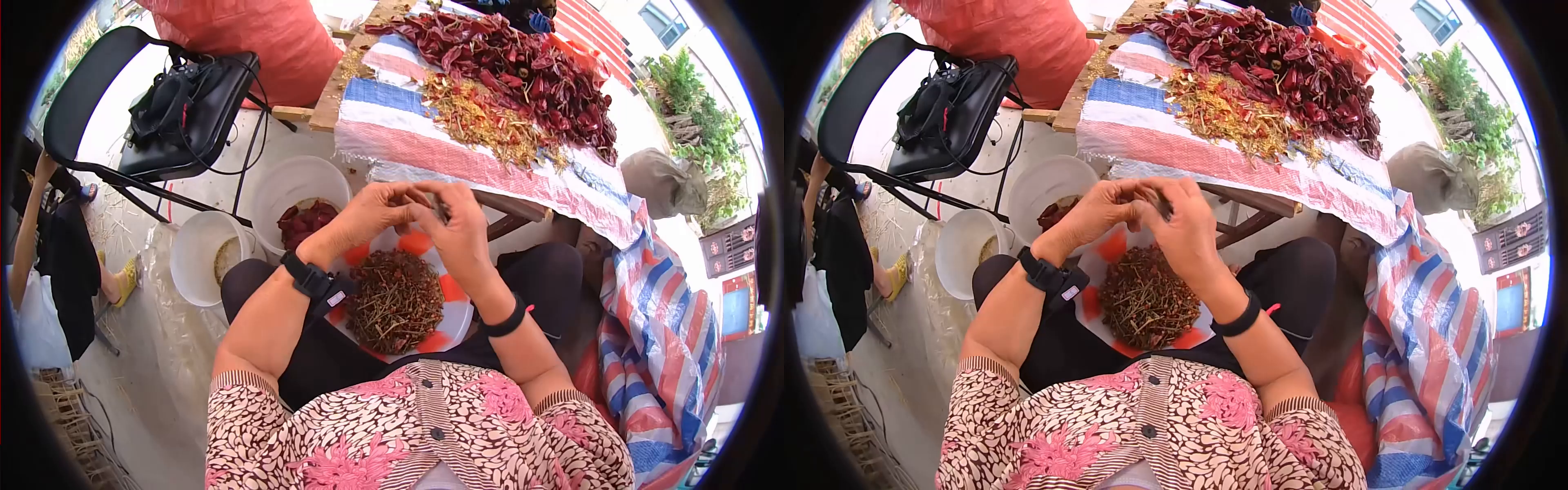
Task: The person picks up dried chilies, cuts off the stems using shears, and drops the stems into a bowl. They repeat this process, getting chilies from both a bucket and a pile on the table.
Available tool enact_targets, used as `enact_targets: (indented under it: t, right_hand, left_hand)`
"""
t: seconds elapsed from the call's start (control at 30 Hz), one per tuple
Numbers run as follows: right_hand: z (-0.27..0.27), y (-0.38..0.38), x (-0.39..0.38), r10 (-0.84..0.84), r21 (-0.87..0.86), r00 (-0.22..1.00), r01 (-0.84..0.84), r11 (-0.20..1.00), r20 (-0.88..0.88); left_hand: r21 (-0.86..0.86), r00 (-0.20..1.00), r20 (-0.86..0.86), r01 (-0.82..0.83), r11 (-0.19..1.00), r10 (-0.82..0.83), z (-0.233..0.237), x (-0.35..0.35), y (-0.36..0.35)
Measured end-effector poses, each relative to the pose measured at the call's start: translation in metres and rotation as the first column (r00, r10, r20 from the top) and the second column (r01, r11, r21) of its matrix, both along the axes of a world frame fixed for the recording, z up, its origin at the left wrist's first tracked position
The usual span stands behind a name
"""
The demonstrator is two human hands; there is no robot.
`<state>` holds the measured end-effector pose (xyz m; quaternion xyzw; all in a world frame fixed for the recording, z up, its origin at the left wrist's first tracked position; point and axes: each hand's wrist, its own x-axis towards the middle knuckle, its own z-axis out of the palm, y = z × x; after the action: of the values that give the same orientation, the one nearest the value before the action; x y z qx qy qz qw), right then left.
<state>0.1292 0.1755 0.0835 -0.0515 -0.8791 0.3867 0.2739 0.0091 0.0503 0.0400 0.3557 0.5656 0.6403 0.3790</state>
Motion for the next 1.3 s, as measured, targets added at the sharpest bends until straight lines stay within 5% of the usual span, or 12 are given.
enact_targets:
  t: [0.23, 0.37, 0.57, 0.67, 0.77, 1.17, 1.3]
  right_hand:
    - [-0.007, 0.01, -0.001, 0.068, -0.588, 0.989, 0.02, 0.809, 0.128]
    - [-0.012, 0.006, 0.004, -0.001, -0.68, 0.999, 0.025, 0.733, 0.036]
    - [-0.022, -0.006, 0.008, -0.066, -0.576, 0.997, 0.04, 0.817, -0.025]
    - [-0.03, -0.007, 0.005, -0.04, -0.105, 0.971, 0.015, 0.994, -0.235]
    - [-0.032, -0.008, 0.005, -0.043, -0.183, 0.982, 0.008, 0.983, -0.187]
    - [-0.021, -0.002, 0.007, 0.13, 0.033, 0.983, -0.127, 0.991, -0.132]
    - [-0.025, -0.007, 0.01, 0.029, -0.41, 0.996, -0.061, 0.91, -0.084]
  left_hand:
    - [-0.06, 0.998, 0.032, 0.048, 0.997, -0.046, 0.006, 0.004, -0.01]
    - [0.007, 0.986, 0.156, 0.059, 0.998, -0.059, 0.015, 0.005, -0.018]
    - [0.027, 0.987, 0.154, 0.034, 0.999, -0.038, 0.011, 0.007, -0.022]
    - [0.056, 0.994, 0.097, -0.05, 0.997, 0.045, 0.01, 0.011, -0.02]
    - [0.017, 0.995, -0.004, -0.102, 0.995, 0.102, 0.01, 0.012, -0.02]
    - [0.013, 0.994, -0.033, -0.105, 0.994, 0.105, 0.014, 0.013, -0.028]
    - [0.052, 0.991, 0.088, -0.102, 0.993, 0.098, 0.005, 0.012, -0.026]
